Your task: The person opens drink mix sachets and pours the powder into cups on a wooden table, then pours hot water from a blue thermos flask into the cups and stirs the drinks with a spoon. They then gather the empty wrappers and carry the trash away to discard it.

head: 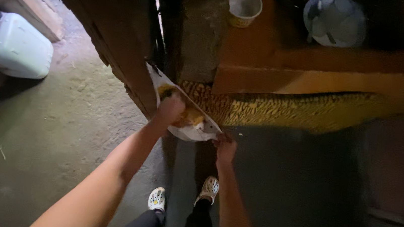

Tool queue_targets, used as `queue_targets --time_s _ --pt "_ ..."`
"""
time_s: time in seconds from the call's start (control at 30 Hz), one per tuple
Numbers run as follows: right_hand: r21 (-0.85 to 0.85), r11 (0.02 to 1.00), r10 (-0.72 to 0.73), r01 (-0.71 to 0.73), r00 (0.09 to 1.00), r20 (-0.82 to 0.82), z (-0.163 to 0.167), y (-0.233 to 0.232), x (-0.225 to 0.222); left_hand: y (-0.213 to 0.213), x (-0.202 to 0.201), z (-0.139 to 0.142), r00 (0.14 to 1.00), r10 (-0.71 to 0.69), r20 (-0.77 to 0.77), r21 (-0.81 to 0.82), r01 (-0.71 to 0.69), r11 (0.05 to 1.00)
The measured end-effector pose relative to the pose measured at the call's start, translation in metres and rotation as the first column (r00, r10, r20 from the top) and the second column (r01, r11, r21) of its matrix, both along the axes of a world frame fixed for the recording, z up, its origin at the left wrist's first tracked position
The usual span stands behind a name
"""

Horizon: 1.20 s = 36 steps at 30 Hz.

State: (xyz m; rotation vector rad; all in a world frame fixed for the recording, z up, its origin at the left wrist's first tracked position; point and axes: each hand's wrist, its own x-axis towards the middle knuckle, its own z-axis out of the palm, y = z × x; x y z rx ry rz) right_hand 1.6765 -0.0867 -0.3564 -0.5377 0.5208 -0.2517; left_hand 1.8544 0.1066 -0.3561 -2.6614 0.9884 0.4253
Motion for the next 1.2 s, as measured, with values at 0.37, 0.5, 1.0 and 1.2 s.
queue_targets --time_s 0.37,0.5,1.0,1.2 --pt "-0.559 0.789 -0.054 -0.255 0.877 -0.477 0.008 0.026 -0.033 -0.014 -0.006 0.038 0.997 -0.017 0.079 0.075 0.011 0.997" --pt "-0.539 0.804 -0.05 -0.251 0.875 -0.481 0.019 0.038 -0.038 -0.014 -0.025 0.042 0.997 0.003 0.075 -0.072 0.002 0.997" --pt "-0.694 0.683 -0.1 -0.228 0.912 -0.397 0.099 0.03 -0.142 0.024 -0.072 0.136 0.663 -0.237 0.71 -0.338 0.616 0.712" --pt "-0.656 0.709 -0.233 -0.258 0.793 -0.563 0.098 0.073 -0.3 0.043 -0.215 0.136 0.64 -0.418 0.645 -0.252 0.694 0.674"
